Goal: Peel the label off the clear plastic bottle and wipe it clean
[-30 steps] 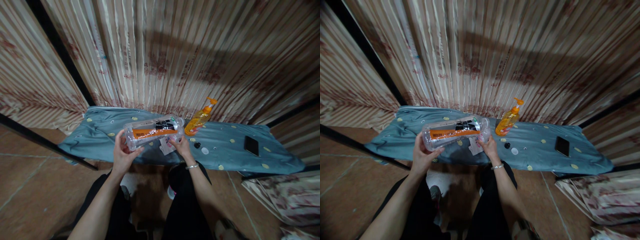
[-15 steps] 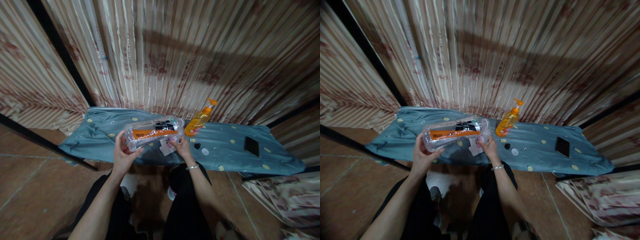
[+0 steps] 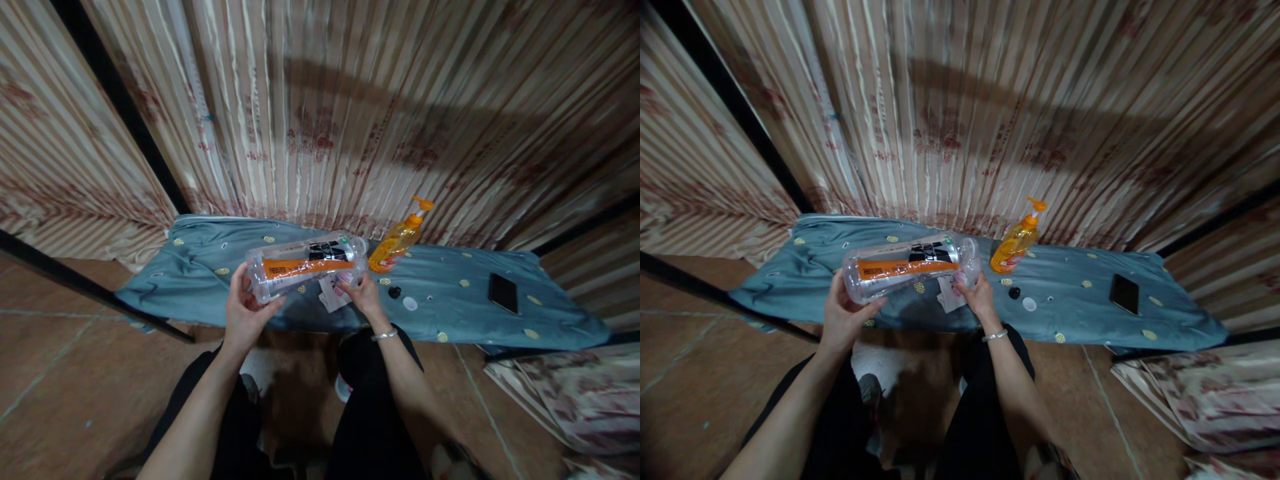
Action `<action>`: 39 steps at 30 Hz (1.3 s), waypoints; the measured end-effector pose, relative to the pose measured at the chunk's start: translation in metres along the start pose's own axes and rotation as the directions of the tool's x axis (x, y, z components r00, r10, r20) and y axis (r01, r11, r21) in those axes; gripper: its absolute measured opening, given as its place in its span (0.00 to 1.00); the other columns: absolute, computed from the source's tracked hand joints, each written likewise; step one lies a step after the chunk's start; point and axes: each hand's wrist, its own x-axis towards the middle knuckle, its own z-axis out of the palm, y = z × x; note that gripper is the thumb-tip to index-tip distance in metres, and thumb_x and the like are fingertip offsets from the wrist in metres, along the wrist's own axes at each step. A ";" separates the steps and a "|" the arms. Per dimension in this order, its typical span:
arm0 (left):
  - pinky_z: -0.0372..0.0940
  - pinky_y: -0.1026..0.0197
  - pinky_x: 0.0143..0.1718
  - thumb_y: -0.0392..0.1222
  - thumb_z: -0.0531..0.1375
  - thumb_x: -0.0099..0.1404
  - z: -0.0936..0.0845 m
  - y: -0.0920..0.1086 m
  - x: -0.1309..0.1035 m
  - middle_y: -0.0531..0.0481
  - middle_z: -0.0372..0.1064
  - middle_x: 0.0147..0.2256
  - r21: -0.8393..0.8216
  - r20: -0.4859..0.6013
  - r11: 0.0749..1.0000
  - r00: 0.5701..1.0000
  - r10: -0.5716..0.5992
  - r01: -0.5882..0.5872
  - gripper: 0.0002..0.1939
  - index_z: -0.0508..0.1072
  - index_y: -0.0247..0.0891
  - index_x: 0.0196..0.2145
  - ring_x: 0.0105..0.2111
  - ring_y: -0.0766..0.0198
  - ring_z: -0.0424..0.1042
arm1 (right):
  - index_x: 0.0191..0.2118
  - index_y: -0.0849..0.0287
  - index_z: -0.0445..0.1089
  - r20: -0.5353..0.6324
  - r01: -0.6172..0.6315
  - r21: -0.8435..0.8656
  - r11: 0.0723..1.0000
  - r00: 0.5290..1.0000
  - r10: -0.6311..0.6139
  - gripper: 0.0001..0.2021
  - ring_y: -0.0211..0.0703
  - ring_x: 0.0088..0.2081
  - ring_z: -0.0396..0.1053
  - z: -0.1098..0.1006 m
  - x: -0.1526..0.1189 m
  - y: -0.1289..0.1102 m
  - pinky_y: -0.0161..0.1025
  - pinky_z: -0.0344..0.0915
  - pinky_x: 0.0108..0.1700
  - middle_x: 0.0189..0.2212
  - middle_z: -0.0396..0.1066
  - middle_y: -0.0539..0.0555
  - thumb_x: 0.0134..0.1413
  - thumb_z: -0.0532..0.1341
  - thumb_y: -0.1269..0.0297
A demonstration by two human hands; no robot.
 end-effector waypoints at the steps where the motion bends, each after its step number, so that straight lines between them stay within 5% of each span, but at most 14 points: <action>1: 0.74 0.59 0.42 0.43 0.74 0.46 0.000 -0.001 0.000 0.43 0.69 0.52 0.002 0.004 1.000 1.000 0.017 -0.017 0.41 0.62 0.40 0.54 0.48 0.53 0.74 | 0.39 0.59 0.68 -0.003 0.004 0.000 1.000 1.000 -0.004 0.30 0.50 0.32 0.72 0.000 0.000 0.000 0.43 0.66 0.35 0.31 0.75 0.56 0.35 0.65 0.38; 39: 0.74 0.58 0.40 0.48 0.72 0.50 -0.005 -0.003 -0.004 0.39 0.64 0.55 -0.053 0.064 0.998 0.998 -0.016 0.020 0.42 0.61 0.42 0.59 0.48 0.50 0.73 | 0.41 0.59 0.68 0.014 -0.016 -0.022 1.000 1.000 0.016 0.28 0.50 0.35 0.73 -0.001 -0.001 -0.003 0.43 0.67 0.37 0.33 0.75 0.56 0.38 0.65 0.42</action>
